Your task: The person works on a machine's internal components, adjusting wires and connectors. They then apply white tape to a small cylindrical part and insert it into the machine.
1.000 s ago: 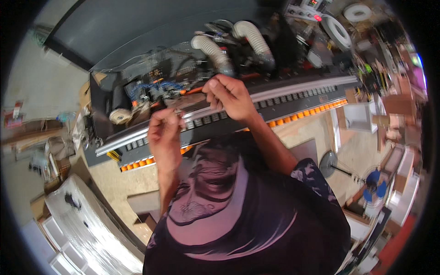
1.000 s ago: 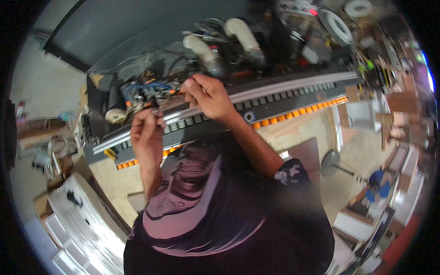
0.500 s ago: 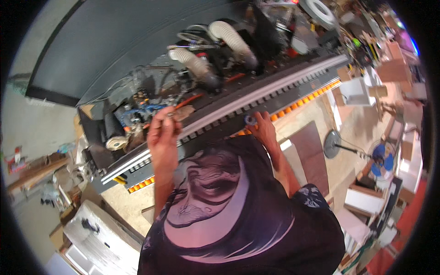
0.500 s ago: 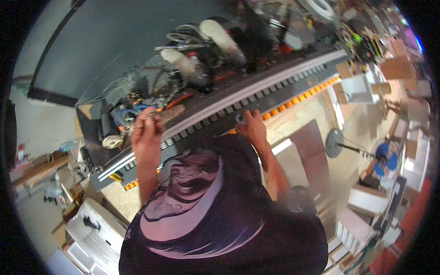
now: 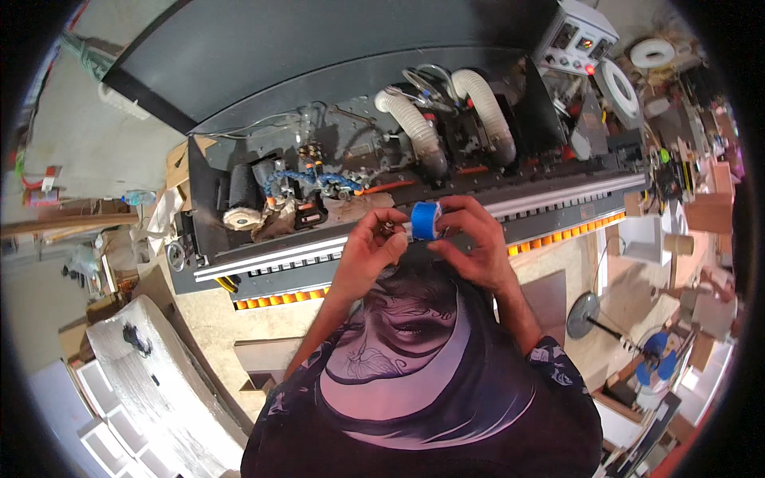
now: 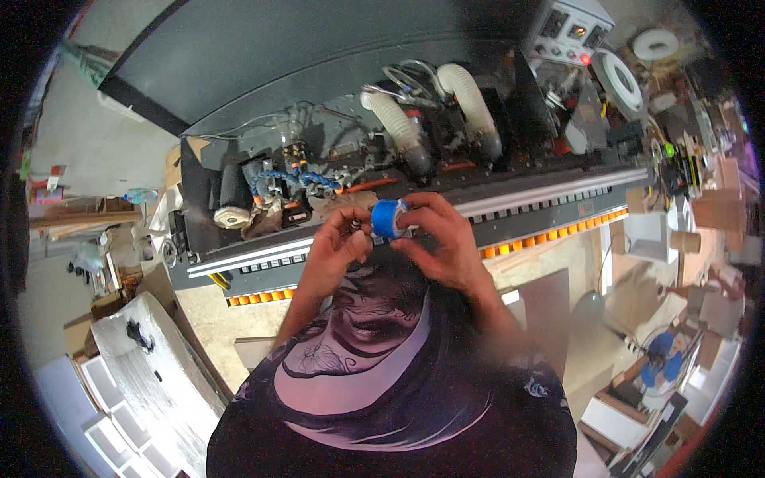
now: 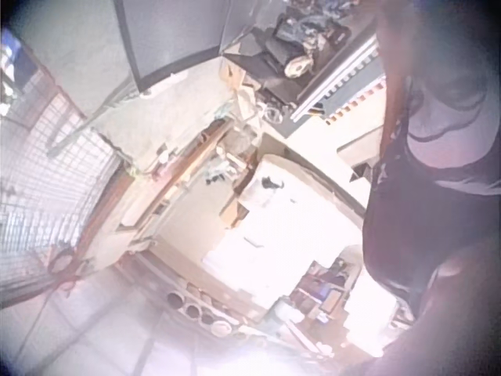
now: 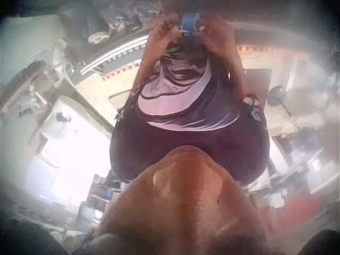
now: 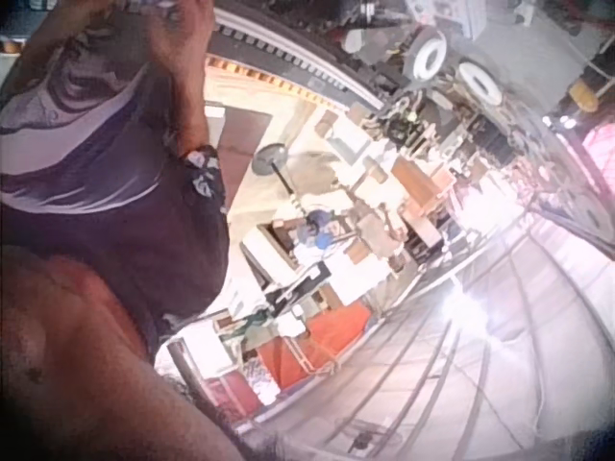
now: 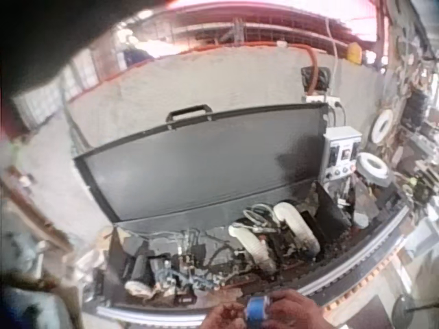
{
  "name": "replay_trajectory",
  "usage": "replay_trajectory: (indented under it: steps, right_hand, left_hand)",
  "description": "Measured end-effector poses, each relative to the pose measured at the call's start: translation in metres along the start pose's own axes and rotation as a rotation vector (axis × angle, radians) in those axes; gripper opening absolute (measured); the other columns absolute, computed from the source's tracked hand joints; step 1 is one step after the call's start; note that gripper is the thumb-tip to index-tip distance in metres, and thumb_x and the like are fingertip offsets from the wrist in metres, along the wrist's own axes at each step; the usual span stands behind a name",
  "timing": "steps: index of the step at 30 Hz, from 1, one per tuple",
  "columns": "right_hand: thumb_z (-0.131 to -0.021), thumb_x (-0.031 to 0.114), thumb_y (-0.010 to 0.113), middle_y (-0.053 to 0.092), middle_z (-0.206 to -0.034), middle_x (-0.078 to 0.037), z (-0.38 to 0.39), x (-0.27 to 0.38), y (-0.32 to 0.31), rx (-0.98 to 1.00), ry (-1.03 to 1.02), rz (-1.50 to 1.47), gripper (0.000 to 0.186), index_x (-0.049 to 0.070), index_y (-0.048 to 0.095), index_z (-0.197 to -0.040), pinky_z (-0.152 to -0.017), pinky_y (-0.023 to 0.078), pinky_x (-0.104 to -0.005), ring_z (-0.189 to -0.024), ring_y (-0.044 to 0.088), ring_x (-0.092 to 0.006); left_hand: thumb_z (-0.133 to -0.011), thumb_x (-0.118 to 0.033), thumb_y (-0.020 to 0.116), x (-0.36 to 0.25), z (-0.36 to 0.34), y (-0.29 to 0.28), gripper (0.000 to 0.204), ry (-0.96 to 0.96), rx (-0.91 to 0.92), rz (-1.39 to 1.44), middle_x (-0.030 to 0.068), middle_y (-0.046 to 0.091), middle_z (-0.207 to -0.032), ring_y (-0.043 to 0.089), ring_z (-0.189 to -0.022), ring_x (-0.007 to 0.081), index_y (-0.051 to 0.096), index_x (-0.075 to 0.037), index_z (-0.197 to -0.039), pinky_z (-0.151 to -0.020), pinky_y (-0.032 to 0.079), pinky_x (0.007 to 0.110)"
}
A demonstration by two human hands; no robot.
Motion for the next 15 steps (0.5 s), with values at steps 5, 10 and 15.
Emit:
replay_trajectory:
  steps: [5, 10, 15]
  right_hand:
    - [-0.078, 0.010, 0.089, 0.065, -0.120, -0.015, -0.016, 0.011, 0.031, 0.048, -0.089, 0.180, 0.033, 0.011, 0.071, -0.106, -0.080, 0.059, -0.0416, -0.098, 0.072, -0.0346]
    - [-0.078, 0.011, 0.090, 0.064, -0.117, -0.015, 0.000, 0.000, 0.043, 0.111, -0.018, 0.258, 0.038, 0.009, 0.069, -0.109, -0.076, 0.060, -0.0406, -0.098, 0.072, -0.0343]
    - [-0.085, 0.009, 0.086, 0.069, -0.118, -0.013, 0.001, -0.004, 0.045, -0.016, 0.270, -0.205, 0.047, 0.002, 0.063, -0.124, -0.072, 0.059, -0.0347, -0.093, 0.071, -0.0231]
  left_hand:
    - [-0.095, -0.006, 0.080, 0.007, -0.002, 0.001, 0.032, 0.233, -0.125, 0.063, 0.0002, 0.067, -0.104, 0.064, -0.094, 0.0052, 0.057, -0.004, -0.117, -0.083, 0.055, 0.024]
    - [-0.097, -0.008, 0.077, 0.017, 0.014, -0.003, 0.032, 0.124, -0.135, -0.092, 0.0005, 0.065, -0.108, 0.063, -0.098, 0.0055, 0.059, -0.004, -0.122, -0.087, 0.054, 0.023]
    - [-0.100, -0.014, 0.075, 0.019, 0.018, -0.004, 0.031, 0.068, -0.206, -0.151, -0.0004, 0.065, -0.106, 0.060, -0.095, 0.0031, 0.061, -0.002, -0.125, -0.081, 0.050, 0.020]
Point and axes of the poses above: each hand's wrist, its own z-axis away from the middle knuckle, its own y-axis out of the palm, x = y × z, the point moved 2 cm from there along -z, towards the middle knuckle
